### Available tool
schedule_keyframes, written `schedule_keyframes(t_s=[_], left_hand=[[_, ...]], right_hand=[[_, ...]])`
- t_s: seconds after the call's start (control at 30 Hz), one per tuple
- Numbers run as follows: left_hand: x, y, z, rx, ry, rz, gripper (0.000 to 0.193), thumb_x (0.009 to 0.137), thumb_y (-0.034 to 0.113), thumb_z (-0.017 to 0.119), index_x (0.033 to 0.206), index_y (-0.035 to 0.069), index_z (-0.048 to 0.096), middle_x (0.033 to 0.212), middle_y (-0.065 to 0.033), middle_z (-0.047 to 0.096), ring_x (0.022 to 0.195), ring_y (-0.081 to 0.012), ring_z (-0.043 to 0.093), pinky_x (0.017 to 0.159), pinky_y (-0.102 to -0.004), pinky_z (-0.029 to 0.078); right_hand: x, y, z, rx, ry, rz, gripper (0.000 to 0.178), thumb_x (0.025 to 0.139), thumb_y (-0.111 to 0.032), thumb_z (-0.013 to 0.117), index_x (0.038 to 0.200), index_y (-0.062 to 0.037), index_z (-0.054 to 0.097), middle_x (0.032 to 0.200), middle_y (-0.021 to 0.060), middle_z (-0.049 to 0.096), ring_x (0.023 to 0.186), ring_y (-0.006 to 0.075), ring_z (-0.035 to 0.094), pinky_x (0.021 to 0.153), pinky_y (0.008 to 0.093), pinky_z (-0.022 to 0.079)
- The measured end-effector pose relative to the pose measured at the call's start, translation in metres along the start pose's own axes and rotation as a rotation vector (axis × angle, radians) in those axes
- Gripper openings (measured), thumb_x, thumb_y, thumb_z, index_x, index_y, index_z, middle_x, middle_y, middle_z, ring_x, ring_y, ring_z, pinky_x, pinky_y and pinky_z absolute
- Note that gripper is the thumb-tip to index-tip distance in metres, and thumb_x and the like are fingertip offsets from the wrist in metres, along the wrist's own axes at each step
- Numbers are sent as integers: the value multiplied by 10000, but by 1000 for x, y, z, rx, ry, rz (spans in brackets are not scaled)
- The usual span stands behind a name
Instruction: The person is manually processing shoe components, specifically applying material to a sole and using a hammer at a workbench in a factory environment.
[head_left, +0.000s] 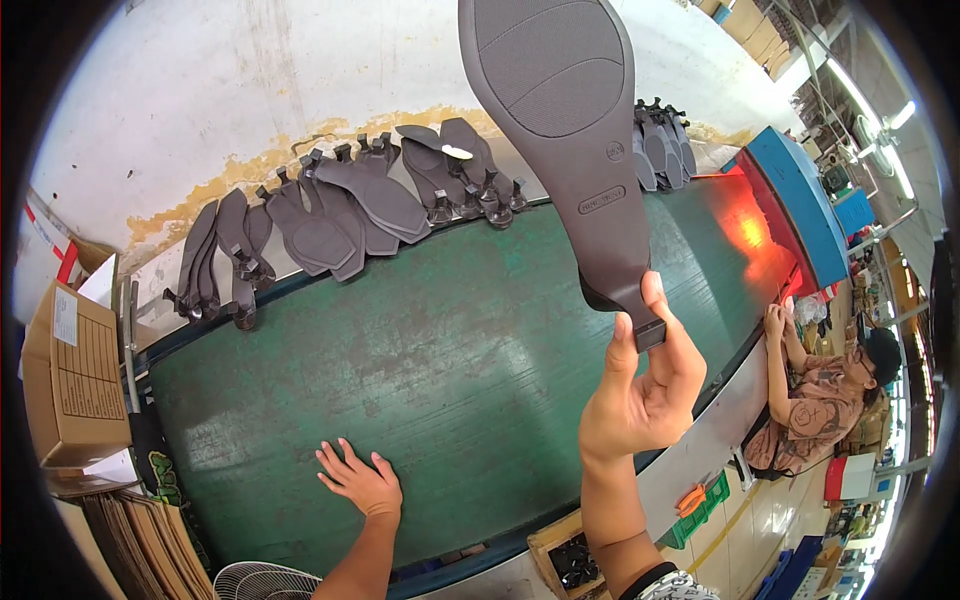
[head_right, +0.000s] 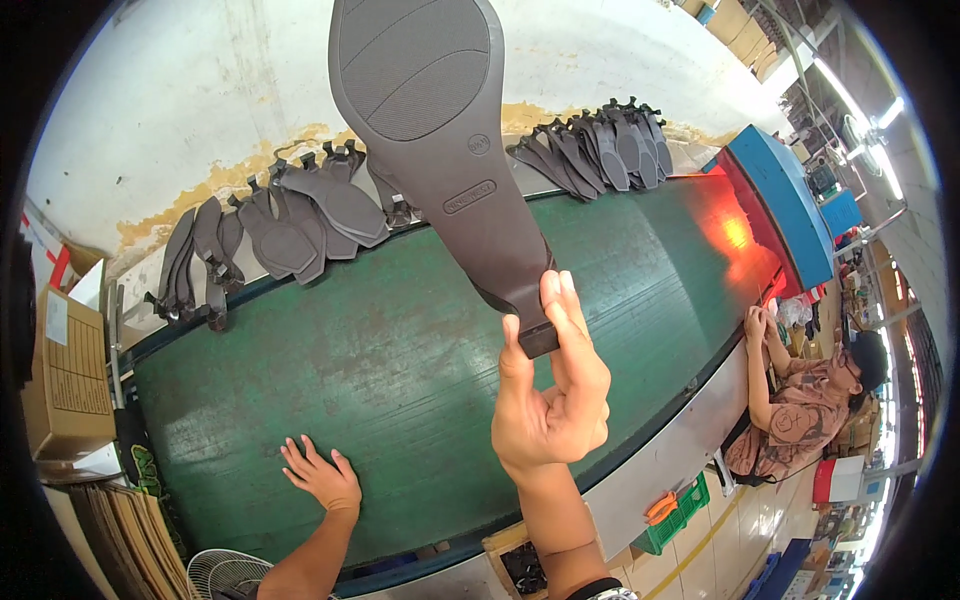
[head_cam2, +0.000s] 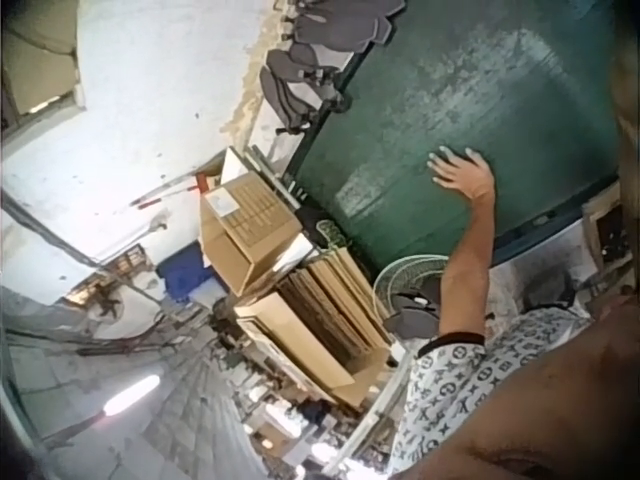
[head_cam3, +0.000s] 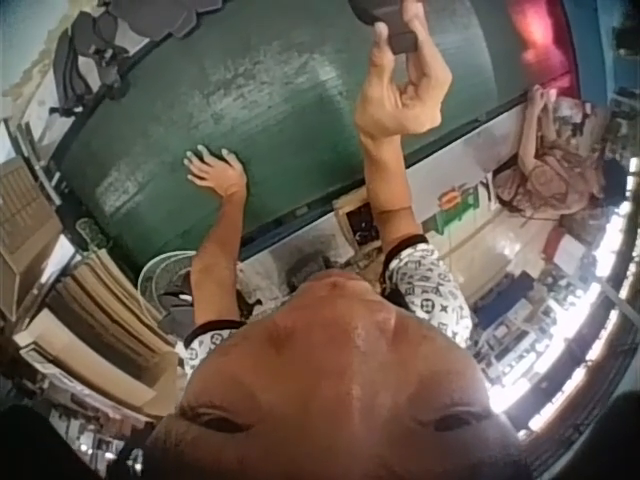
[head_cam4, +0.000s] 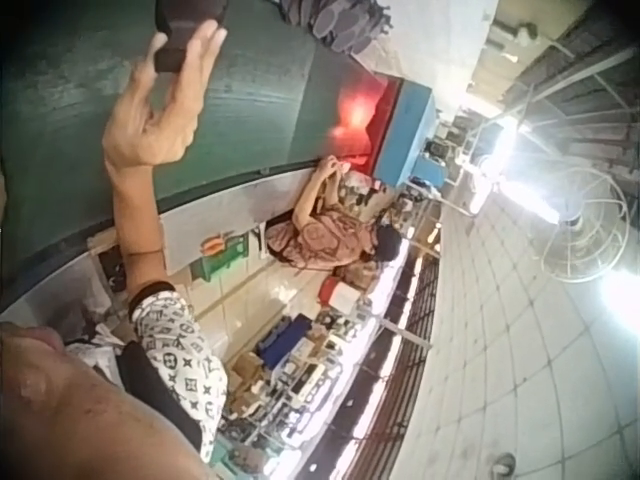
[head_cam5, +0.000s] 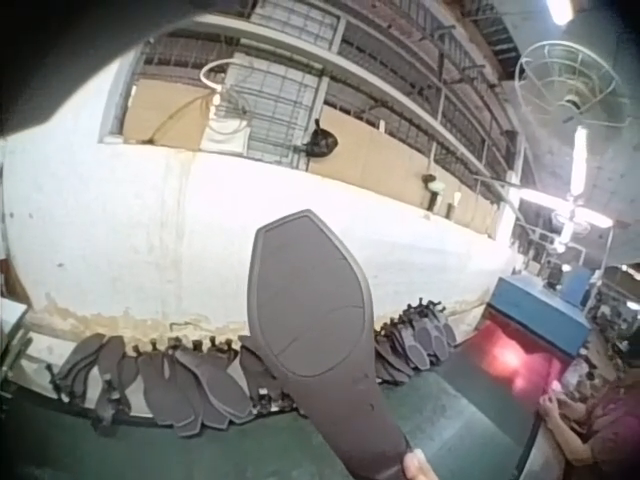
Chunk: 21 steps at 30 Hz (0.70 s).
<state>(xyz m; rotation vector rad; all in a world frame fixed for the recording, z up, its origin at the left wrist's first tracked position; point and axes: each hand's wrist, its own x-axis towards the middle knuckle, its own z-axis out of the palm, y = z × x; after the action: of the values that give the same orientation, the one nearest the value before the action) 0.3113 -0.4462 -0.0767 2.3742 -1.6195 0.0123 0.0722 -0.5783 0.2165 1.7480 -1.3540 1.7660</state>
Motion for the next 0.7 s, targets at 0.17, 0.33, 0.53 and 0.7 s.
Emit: schedule_keyframes(t_s=[0.17,0.33,0.53,0.7], left_hand=[[-1,0,3,9,2,12,618,965,269,495,1498,1,332,1626,-219,202,1522,-405,146,1195,-606,97],[2,-4,1,17,23,7,617,963,279,481,1493,-4,342,1620,-225,218,1520,-405,151,1195,-606,91],[4,-2,-3,-46,12,16,646,909,300,531,1450,-30,402,1594,-272,251,1510,-449,145,1182,-641,82],[1,-4,-1,-78,-22,-7,662,901,320,539,1448,-28,405,1591,-278,244,1501,-463,151,1173,-656,80]], right_hand=[[-3,8,-1,-12,18,101,282,935,82,635,1191,112,519,1229,299,643,1115,273,674,941,326,546],[13,25,1,24,129,218,305,901,98,674,1184,114,562,1207,238,678,1052,199,688,847,255,541],[45,15,31,226,159,327,258,941,36,669,1174,83,570,1152,224,704,996,149,686,819,235,538],[50,-12,116,364,-45,318,222,922,-37,714,1120,31,642,1031,119,743,854,136,699,774,278,563]])
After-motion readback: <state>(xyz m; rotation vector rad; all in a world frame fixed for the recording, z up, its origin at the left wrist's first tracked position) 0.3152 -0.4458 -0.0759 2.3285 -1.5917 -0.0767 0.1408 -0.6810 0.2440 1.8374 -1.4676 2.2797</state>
